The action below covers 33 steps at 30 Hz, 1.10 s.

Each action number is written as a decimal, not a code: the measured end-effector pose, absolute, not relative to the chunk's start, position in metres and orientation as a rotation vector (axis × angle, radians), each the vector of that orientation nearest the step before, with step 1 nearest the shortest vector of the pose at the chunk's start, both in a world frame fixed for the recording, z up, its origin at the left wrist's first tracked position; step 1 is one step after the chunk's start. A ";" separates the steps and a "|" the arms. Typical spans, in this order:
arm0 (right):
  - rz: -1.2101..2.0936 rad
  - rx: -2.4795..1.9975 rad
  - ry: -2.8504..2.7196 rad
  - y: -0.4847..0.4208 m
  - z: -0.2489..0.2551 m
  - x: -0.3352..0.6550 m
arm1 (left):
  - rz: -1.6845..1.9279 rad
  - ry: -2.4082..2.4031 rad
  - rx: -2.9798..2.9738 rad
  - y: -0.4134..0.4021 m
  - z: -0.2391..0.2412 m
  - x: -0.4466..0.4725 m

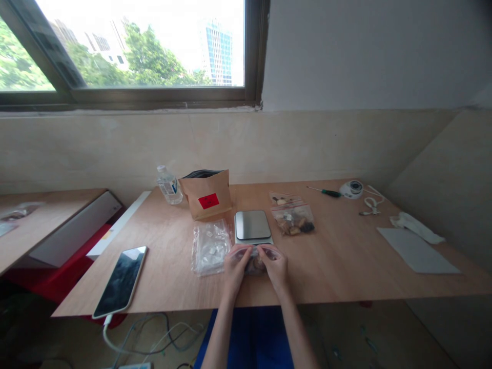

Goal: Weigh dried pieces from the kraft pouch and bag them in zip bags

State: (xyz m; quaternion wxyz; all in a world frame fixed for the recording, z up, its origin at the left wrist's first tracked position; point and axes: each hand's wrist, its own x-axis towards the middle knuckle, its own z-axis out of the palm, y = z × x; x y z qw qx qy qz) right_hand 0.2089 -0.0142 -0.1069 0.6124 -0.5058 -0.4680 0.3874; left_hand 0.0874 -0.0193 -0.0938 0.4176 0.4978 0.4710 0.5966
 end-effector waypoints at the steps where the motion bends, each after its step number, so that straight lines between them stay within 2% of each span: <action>1: 0.895 -1.162 -1.081 -0.014 -0.107 0.209 | 1.503 1.187 1.251 -0.019 -0.094 0.088; 9: 0.970 -1.097 -1.140 -0.015 -0.101 0.209 | 1.490 1.178 1.361 -0.019 -0.093 0.084; 24: 0.822 -1.121 -1.222 -0.016 -0.101 0.208 | 1.449 1.213 1.580 -0.015 -0.091 0.080; 29: 0.700 -1.138 -1.375 -0.012 -0.099 0.207 | 1.431 1.211 1.475 -0.013 -0.092 0.067; 33: 0.744 -1.167 -1.311 -0.010 -0.101 0.206 | 1.457 1.261 1.381 -0.012 -0.093 0.067</action>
